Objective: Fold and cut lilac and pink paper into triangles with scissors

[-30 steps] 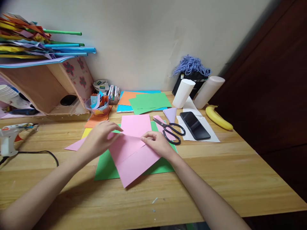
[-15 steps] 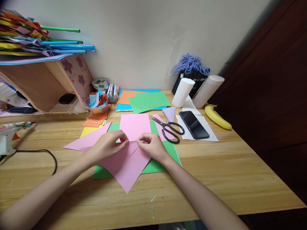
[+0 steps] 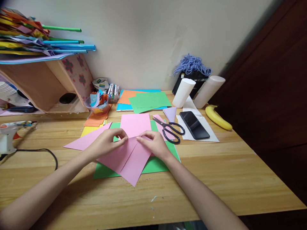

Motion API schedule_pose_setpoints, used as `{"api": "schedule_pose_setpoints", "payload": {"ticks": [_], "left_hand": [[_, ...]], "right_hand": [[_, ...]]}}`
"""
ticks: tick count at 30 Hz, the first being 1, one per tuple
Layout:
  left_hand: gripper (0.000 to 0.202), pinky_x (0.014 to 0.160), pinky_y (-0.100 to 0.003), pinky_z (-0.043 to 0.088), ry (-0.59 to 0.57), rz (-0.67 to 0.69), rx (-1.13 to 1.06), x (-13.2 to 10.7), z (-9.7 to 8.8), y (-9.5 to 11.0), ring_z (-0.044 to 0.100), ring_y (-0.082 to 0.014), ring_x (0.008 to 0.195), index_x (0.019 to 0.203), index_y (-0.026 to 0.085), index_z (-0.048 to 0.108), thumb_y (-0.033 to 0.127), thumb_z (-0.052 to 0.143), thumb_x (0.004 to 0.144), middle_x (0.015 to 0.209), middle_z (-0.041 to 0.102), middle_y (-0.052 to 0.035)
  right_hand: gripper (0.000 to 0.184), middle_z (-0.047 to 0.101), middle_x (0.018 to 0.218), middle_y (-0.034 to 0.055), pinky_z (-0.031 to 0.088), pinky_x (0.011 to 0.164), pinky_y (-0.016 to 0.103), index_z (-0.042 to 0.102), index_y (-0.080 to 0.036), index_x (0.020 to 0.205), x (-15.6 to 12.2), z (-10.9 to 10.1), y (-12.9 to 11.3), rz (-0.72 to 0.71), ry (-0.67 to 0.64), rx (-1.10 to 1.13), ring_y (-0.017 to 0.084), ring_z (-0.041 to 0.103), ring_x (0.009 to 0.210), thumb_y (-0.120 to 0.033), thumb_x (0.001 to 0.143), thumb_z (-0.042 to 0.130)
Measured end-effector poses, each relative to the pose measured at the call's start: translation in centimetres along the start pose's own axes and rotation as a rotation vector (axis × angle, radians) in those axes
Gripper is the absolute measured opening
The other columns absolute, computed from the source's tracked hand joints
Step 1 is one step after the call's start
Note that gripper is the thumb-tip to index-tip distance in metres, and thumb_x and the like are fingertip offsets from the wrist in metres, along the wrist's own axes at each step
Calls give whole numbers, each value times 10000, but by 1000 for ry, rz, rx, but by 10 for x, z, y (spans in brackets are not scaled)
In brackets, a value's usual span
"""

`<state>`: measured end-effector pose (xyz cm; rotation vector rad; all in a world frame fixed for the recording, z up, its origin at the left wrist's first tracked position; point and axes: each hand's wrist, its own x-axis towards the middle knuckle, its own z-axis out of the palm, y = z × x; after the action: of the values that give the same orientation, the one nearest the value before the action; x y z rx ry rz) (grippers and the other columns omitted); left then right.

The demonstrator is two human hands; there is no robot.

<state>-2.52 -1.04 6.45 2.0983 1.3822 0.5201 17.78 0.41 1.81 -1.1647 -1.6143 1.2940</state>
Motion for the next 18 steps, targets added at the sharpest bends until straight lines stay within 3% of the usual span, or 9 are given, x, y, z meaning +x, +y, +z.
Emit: {"api": "schedule_pose_setpoints", "payload": {"ticks": [7,12,18], "left_hand": [[198,627,-241,407,5,3,-48,-1,15,8,561,-149,688,773,184,603,284,436,806,770,651,-29],[158,632,-243,417,-3,-31,-55,1,6,6,563,-144,667,692,177,593,233,459,754,703,636,-15],[124,605,-237,423,-106,-66,-138,6,-7,-6,564,-135,634,672,172,590,209,475,698,662,630,-7]], "right_hand": [[199,683,774,42,448,718,294,659,-185,721,-7,10,-9,-83,18,-52,194,612,761,-378,740,615],[202,676,748,45,440,700,289,659,-177,700,-6,1,-12,-72,52,-77,199,602,748,-374,728,628],[228,653,731,49,435,686,294,641,-161,675,-1,-14,-11,-9,93,-60,197,583,733,-386,711,636]]}}
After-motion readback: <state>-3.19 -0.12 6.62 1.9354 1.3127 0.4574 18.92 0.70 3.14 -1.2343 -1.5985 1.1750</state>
